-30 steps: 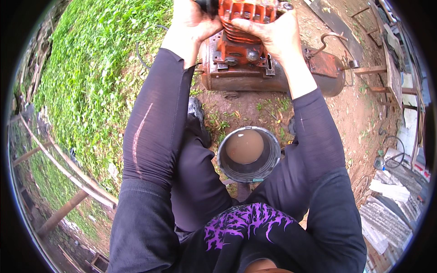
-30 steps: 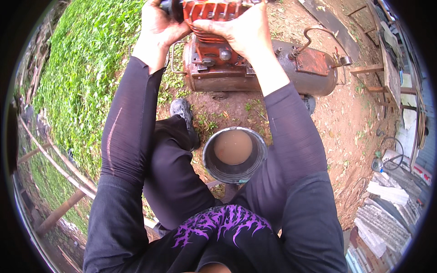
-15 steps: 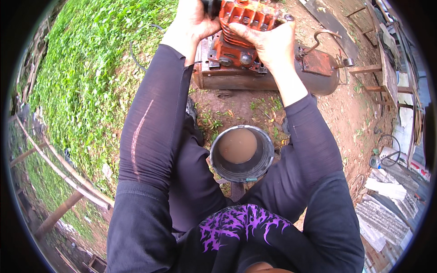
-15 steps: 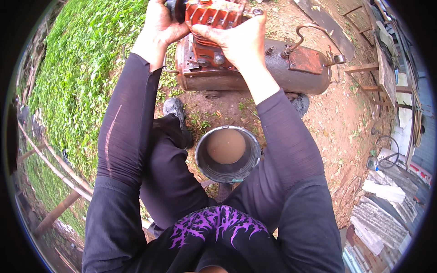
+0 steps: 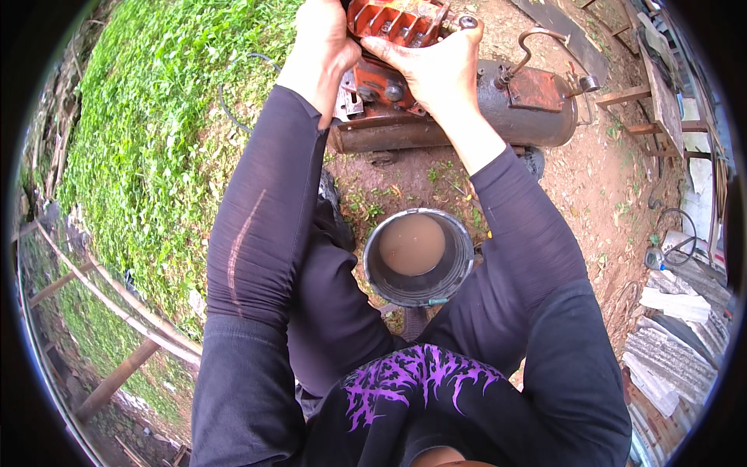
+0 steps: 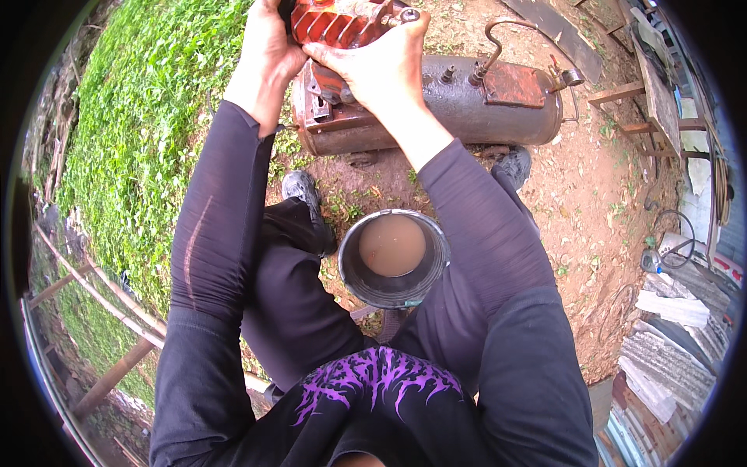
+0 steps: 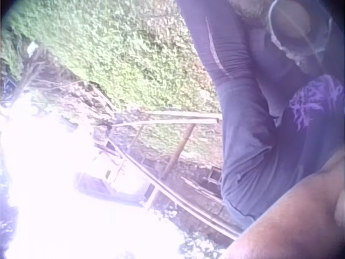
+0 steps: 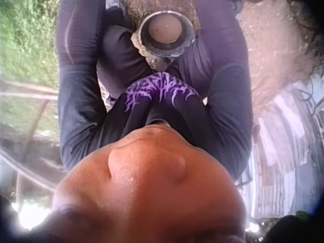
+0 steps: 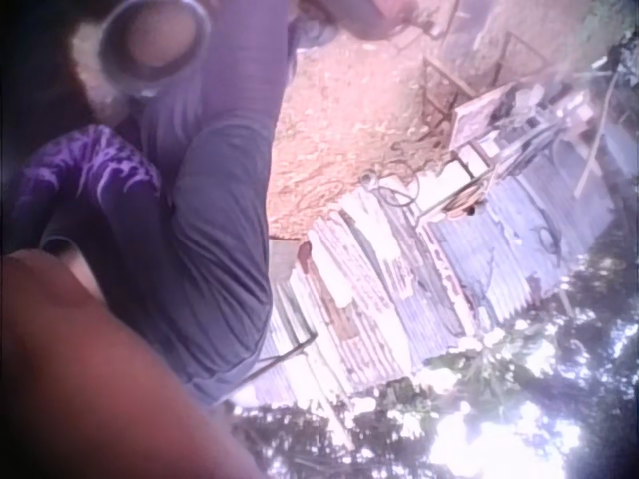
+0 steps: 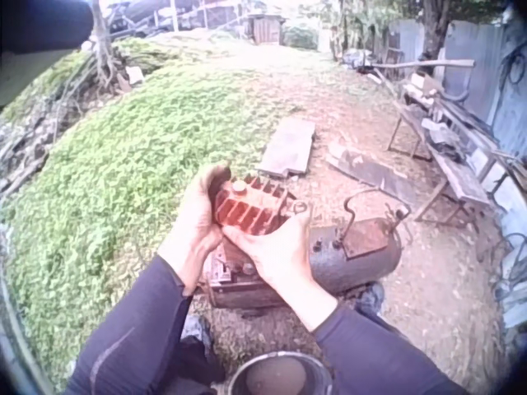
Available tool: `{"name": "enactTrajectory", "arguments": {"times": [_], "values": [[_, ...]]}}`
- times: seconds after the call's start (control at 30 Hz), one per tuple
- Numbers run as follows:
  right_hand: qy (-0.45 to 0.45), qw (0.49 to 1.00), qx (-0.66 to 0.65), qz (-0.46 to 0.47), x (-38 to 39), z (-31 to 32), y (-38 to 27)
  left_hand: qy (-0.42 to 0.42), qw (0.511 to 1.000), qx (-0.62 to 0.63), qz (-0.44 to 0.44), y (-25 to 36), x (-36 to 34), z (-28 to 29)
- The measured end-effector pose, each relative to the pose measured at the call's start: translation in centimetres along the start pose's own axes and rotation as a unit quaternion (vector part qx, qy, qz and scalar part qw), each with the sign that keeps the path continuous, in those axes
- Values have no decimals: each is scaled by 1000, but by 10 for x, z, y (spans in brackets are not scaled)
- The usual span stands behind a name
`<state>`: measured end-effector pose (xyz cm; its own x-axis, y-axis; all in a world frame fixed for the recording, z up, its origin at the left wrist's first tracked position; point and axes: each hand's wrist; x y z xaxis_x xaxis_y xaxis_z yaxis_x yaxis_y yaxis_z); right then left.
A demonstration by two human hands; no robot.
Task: The person removes and replaces small metal components and bolts on the red cylinder head of an air compressor using a wrench and their hands.
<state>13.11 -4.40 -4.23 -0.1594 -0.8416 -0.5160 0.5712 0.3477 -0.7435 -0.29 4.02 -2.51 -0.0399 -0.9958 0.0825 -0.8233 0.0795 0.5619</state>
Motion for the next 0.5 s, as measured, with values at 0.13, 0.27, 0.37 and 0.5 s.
{"name": "enactTrajectory", "arguments": {"times": [0.13,0.27,0.37,0.5], "values": [[45,997,62,11,14,-5,-11,-38,999,-20,17,5,-11,-3],[84,986,139,24,19,-18,-17,-24,997,-57,43,18,-9,-1],[73,995,21,-66,24,-21,-8,-59,994,-70,57,17,-15,5],[-10,997,70,-34,28,3,-3,-60,993,-95,40,20,-22,11]]}}
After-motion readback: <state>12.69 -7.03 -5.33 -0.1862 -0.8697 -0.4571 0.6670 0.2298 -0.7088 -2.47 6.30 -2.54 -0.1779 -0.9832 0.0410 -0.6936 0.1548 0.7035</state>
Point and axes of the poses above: each hand's wrist, its own x-axis away from the middle knuckle, its own z-axis out of the back of the hand, y = z × x, and after that the axes turned 12 degrees about x, right-handed
